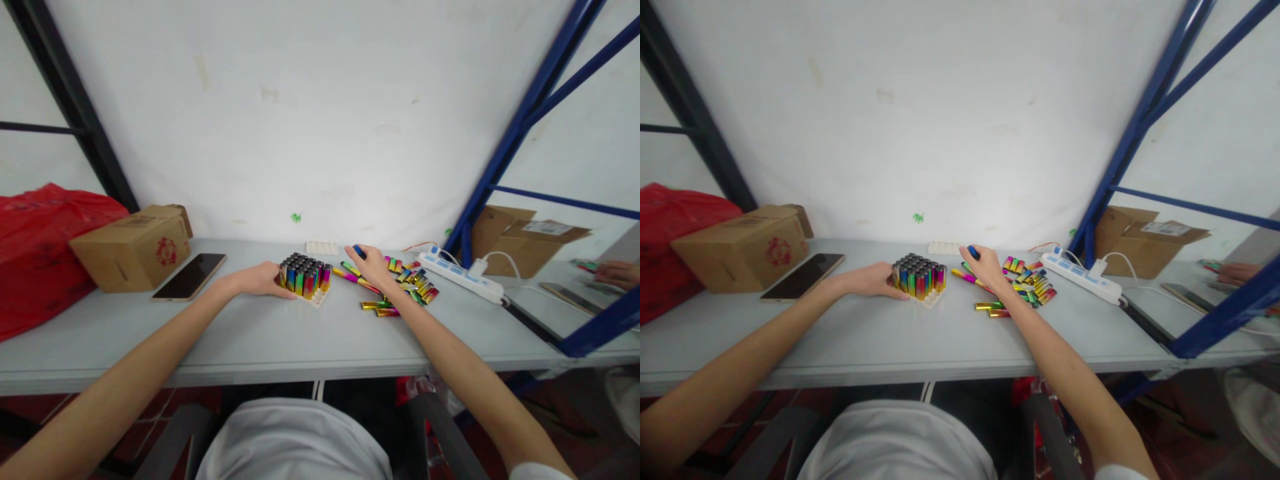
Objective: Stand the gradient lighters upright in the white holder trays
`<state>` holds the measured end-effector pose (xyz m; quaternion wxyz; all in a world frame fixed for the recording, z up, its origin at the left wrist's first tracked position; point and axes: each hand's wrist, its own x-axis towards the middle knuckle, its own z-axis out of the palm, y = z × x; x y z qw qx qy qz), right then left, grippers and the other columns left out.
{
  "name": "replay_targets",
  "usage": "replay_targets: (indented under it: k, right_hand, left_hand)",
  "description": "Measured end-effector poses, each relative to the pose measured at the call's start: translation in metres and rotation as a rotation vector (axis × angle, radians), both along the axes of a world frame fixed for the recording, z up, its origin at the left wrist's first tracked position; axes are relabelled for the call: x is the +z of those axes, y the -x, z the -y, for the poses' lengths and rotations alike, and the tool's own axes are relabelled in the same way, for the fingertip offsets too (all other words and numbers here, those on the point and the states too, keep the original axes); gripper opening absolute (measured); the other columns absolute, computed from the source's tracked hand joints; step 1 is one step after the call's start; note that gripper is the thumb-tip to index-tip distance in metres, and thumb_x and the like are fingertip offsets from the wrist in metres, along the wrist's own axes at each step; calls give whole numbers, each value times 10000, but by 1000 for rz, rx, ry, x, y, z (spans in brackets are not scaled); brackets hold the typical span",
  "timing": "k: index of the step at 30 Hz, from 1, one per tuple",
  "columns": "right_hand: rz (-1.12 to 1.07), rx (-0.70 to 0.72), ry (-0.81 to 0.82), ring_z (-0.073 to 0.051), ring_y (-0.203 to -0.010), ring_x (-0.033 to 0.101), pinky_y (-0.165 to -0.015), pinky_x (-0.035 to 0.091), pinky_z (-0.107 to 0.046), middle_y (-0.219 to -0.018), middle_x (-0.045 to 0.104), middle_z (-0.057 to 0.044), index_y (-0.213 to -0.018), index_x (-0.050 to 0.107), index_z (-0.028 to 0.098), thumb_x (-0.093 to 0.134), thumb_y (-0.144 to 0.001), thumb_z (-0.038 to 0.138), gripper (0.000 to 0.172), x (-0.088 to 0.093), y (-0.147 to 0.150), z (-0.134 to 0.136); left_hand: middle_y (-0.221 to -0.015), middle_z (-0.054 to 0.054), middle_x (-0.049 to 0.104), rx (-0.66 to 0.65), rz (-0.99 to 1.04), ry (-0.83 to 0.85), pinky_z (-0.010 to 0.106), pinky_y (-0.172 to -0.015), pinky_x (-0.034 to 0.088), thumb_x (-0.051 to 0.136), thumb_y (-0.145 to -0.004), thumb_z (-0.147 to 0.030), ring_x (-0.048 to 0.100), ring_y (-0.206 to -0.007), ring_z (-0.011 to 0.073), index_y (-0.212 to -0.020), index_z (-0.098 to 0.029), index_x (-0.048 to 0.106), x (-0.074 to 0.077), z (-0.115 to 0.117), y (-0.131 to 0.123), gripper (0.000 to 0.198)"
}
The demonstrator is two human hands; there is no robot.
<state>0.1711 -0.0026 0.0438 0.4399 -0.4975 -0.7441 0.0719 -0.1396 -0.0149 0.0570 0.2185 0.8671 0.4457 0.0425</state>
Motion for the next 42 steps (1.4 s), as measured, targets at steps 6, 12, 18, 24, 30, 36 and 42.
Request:
replay_targets:
  k: [6,12,18,24,30,36,42]
  right_hand:
    - [30,10,-4,-119,-584,387,-570,245,-263,-567,350,30,-582,403,198,469,-878,401,365,-1,11,6]
    - [3,59,-25,-131,-618,455,-604,308,-249,-621,469,35,-740,509,201,457,-951,489,361,4,16,16]
    - [3,189,57,-139,-565,535,-610,400,-249,-691,572,38,-1117,509,220,368,-1021,486,316,10,22,31]
    - [126,253,-194,-192,-899,582,-855,446,-311,-947,638,-71,-983,602,202,450,-1008,398,249,16,33,42]
    - [139,267,-119,-159,-693,559,-679,433,-274,-734,603,-18,-893,639,196,503,-981,474,322,17,36,46]
    - [144,353,107,-126,-486,570,-583,418,-237,-593,660,47,-1018,580,214,538,-960,477,273,7,38,44]
    - [124,467,170,-120,-436,574,-523,417,-219,-628,693,54,-1028,517,233,562,-943,455,242,4,37,44]
  left_hand:
    - [-753,-7,667,-8,-22,-21,228,-628,410,651,-698,-716,571,-711,173,-841,-176,723,1,0,-1,563]
    - [-730,-6,643,-20,-52,-38,227,-630,406,635,-721,-701,554,-696,166,-816,-172,707,1,1,-2,542]
    - [-738,-15,636,-42,-15,-37,219,-632,408,641,-728,-705,548,-691,156,-844,-179,707,-2,-3,0,543]
    - [-718,-2,652,-19,-48,-61,232,-617,400,642,-725,-705,552,-683,167,-793,-174,704,-2,-2,0,539]
    - [-728,0,665,-31,-66,-77,236,-636,405,639,-728,-706,574,-710,177,-830,-181,708,-4,-5,1,539]
    - [-721,4,670,-9,-62,-73,240,-651,412,654,-722,-692,582,-721,183,-841,-175,719,-3,-3,1,534]
    - [-723,2,668,7,-54,-47,233,-627,409,659,-699,-712,581,-719,180,-855,-180,726,-3,-3,0,558]
